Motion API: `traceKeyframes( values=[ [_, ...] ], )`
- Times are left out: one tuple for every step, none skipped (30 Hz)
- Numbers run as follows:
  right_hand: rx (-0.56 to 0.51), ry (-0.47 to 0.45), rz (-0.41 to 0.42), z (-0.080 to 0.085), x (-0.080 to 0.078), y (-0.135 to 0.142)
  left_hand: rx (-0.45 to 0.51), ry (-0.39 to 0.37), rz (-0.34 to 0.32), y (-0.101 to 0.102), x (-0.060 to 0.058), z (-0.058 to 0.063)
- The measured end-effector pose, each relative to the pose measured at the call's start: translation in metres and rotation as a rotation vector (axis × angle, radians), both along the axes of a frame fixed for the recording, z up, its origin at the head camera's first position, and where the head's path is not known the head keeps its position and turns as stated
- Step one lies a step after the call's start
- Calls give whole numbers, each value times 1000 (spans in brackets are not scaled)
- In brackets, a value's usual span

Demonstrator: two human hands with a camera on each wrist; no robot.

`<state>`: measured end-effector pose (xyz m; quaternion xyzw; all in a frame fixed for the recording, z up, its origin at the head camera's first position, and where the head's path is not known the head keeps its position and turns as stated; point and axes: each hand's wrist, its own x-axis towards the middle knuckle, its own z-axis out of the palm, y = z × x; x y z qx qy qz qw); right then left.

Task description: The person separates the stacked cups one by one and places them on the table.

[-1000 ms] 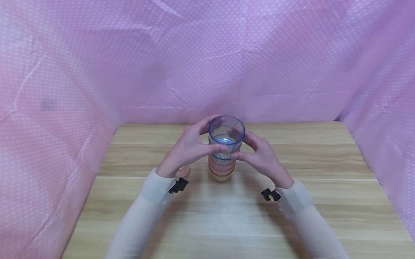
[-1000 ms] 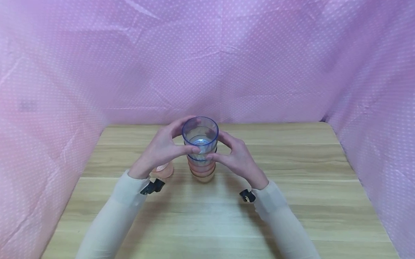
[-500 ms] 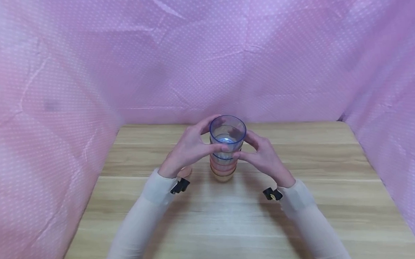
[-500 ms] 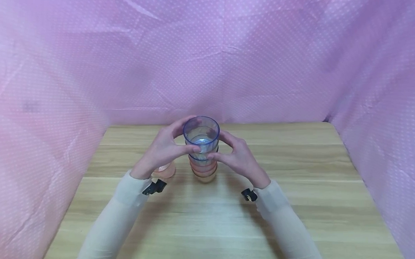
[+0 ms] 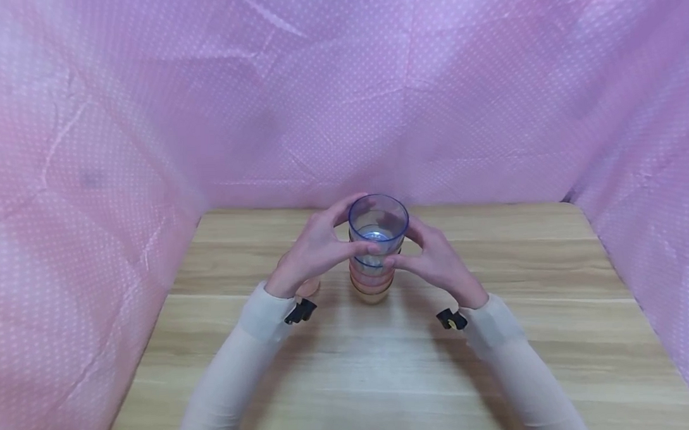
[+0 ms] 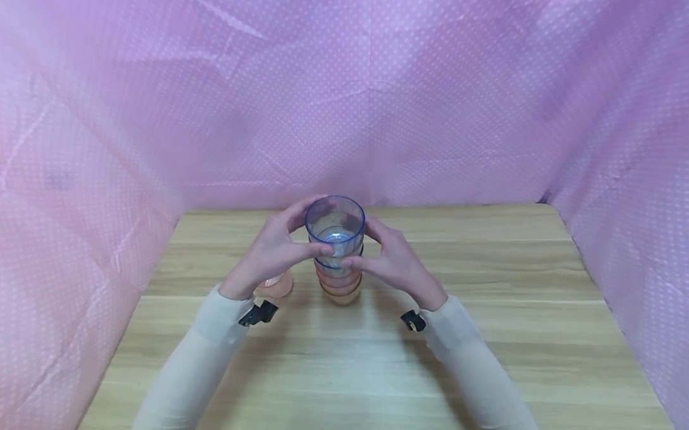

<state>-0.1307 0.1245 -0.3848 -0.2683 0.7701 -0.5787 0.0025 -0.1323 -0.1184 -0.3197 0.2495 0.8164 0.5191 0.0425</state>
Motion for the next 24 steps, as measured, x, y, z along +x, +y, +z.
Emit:
traceKeyframes(
  values=[
    [3, -1, 2, 0, 0, 0, 1, -6, 0, 0, 0, -1],
    [6, -1, 4, 0, -1, 0, 1, -8, -1, 0, 0, -1],
    [10, 0, 2, -1, -1, 0, -1, -8, -1, 0, 0, -2],
    [9, 2, 3, -1, -1, 1, 0, -6, -2, 1, -1, -2],
    [9, 7, 1, -1, -1, 1, 2, -2, -3, 1, -1, -2],
    [6, 12, 1, -1, -2, 1, 8, 0, -4, 1, -1, -3],
    [4, 16, 0, -1, -2, 1, 13, 4, -4, 1, -1, -3],
    [0, 21, 1, -1, -3, 0, 15, 12, -3, 1, -1, -3],
    [-2, 26, 4, -1, -3, 0, 18, 18, -1, 1, -1, -3],
    [-4, 30, 10, -1, -3, -1, 23, 22, 2, 0, -1, -4],
    [-5, 34, 13, -1, -3, -1, 26, 28, 9, 0, -1, -4],
    [-8, 36, 18, -1, -3, -1, 32, 35, 9, 0, 0, -4],
    [-11, 37, 22, -1, -3, -2, 40, 42, 10, 0, 1, -5],
    [-14, 37, 25, -1, -3, -2, 48, 46, 14, 0, 1, -5],
    [-18, 36, 31, -1, -3, -2, 61, 46, 18, 0, 2, -5],
    [-21, 34, 34, -1, -2, -2, 71, 49, 22, 1, 3, -6],
    [-23, 32, 36, -2, -2, -2, 82, 51, 27, 1, 4, -6],
    [-25, 30, 38, -2, -2, -2, 92, 52, 32, 2, 5, -7],
    [-25, 29, 38, -2, -2, -1, 100, 53, 39, 2, 6, -7],
    [-25, 29, 38, -2, -1, -1, 109, 53, 44, 2, 6, -8],
    [-26, 29, 37, -2, -1, -1, 117, 61, 45, 3, 7, -9],
    [-27, 30, 35, -2, -1, 0, 122, 71, 47, 3, 7, -9],
    [-29, 31, 35, -2, -1, 0, 131, 80, 48, 4, 7, -10],
    [-30, 33, 35, -2, -1, 0, 136, 93, 47, 4, 7, -11]
  ],
)
